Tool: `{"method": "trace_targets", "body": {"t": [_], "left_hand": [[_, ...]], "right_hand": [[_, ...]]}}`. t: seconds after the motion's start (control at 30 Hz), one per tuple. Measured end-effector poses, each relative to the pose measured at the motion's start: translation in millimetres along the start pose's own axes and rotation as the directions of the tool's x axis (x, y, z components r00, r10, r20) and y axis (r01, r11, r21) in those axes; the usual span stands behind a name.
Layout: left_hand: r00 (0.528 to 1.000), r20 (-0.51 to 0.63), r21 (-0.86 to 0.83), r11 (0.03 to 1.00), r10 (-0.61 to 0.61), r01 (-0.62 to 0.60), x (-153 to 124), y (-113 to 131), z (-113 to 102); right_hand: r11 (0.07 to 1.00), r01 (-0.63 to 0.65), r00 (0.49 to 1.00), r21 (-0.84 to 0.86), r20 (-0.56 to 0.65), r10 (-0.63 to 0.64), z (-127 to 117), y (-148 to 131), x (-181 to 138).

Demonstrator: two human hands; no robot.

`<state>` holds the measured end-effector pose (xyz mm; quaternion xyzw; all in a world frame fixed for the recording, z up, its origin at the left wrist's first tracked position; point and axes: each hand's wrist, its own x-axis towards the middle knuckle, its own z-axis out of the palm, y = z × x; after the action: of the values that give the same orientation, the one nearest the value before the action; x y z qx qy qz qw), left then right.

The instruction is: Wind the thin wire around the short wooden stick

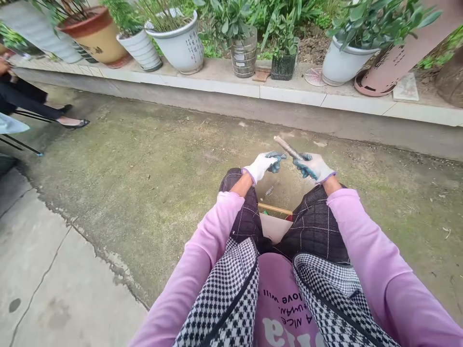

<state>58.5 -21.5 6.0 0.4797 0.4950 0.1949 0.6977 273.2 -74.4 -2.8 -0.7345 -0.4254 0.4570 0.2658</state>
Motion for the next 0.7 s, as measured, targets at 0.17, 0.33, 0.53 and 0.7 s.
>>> {"method": "trace_targets", "body": {"t": [0.17,0.33,0.53,0.7], "left_hand": [[0.999,0.032,-0.046,0.998,-0.040,0.041,6.2,-17.4,5.3],[0.999,0.037,0.213,0.977,0.024,-0.031,24.8,-15.9,-10.9],[0.962,0.272,0.428,0.898,-0.025,-0.098,45.2,-13.6,-50.4],[0.978,0.207,0.460,0.883,-0.004,-0.093,51.8,-19.5,-43.4]], "right_hand": [[0.898,0.045,0.965,0.438,0.214,-0.152,6.3,15.4,5.1],[0.930,0.031,0.874,0.366,0.441,-0.203,-6.0,26.9,-2.2],[0.994,0.052,0.838,0.100,0.537,-0.098,-6.8,32.4,0.6],[0.996,0.085,0.870,0.016,0.486,-0.082,-15.7,37.9,0.7]]}}
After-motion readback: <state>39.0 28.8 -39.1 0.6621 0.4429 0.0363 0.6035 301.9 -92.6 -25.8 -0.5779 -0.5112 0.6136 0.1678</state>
